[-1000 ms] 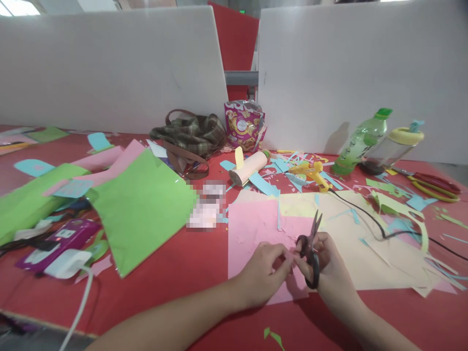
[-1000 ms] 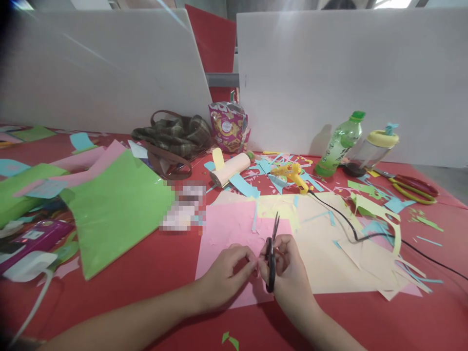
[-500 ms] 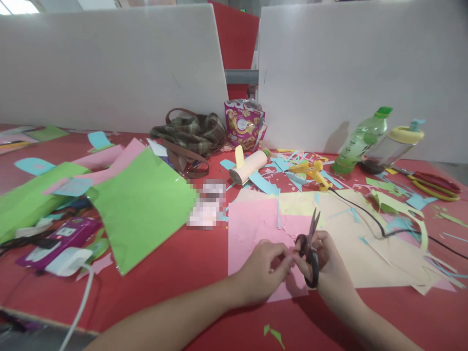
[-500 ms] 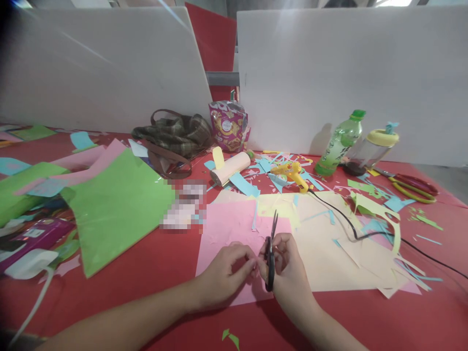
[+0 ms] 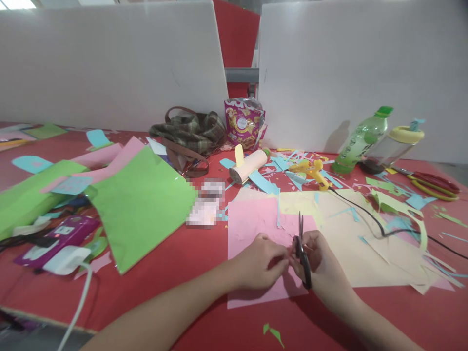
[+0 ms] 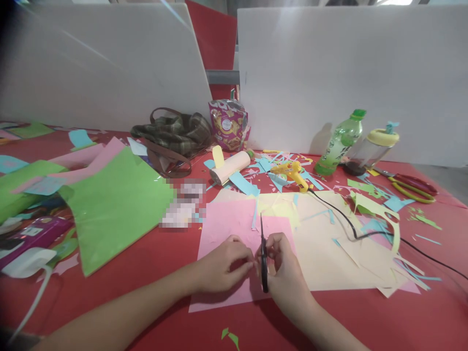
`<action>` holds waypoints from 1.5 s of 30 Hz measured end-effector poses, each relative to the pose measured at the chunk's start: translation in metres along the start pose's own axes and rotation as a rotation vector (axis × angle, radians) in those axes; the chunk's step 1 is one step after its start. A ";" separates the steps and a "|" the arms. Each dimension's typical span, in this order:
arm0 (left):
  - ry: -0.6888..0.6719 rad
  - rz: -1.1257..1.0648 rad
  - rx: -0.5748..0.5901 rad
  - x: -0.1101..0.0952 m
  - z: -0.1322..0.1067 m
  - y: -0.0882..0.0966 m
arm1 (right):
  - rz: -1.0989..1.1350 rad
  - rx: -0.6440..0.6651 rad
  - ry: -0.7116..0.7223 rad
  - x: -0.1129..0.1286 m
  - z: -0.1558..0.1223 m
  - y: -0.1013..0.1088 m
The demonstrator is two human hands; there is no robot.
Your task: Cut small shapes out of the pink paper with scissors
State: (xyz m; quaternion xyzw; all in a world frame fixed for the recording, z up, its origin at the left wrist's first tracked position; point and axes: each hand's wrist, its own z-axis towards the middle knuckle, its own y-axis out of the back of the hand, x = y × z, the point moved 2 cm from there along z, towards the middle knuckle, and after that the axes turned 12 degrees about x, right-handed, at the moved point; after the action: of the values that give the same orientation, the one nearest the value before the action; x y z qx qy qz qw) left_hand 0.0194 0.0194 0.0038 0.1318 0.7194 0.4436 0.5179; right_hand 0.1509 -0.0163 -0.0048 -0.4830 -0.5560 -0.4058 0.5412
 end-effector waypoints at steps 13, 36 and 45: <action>-0.023 -0.019 -0.035 0.003 0.002 -0.003 | 0.040 -0.036 0.015 0.000 0.002 0.000; 0.139 -0.636 -0.198 0.009 -0.002 0.021 | 0.094 0.018 -0.042 0.000 -0.001 0.004; 0.109 -0.551 -0.335 0.001 0.010 0.072 | 0.229 0.205 0.097 -0.003 0.001 0.000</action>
State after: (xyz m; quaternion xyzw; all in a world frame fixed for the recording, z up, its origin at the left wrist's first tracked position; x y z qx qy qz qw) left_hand 0.0083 0.0662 0.0583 -0.1789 0.6715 0.4053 0.5939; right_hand 0.1508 -0.0153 -0.0078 -0.4652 -0.5090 -0.3052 0.6567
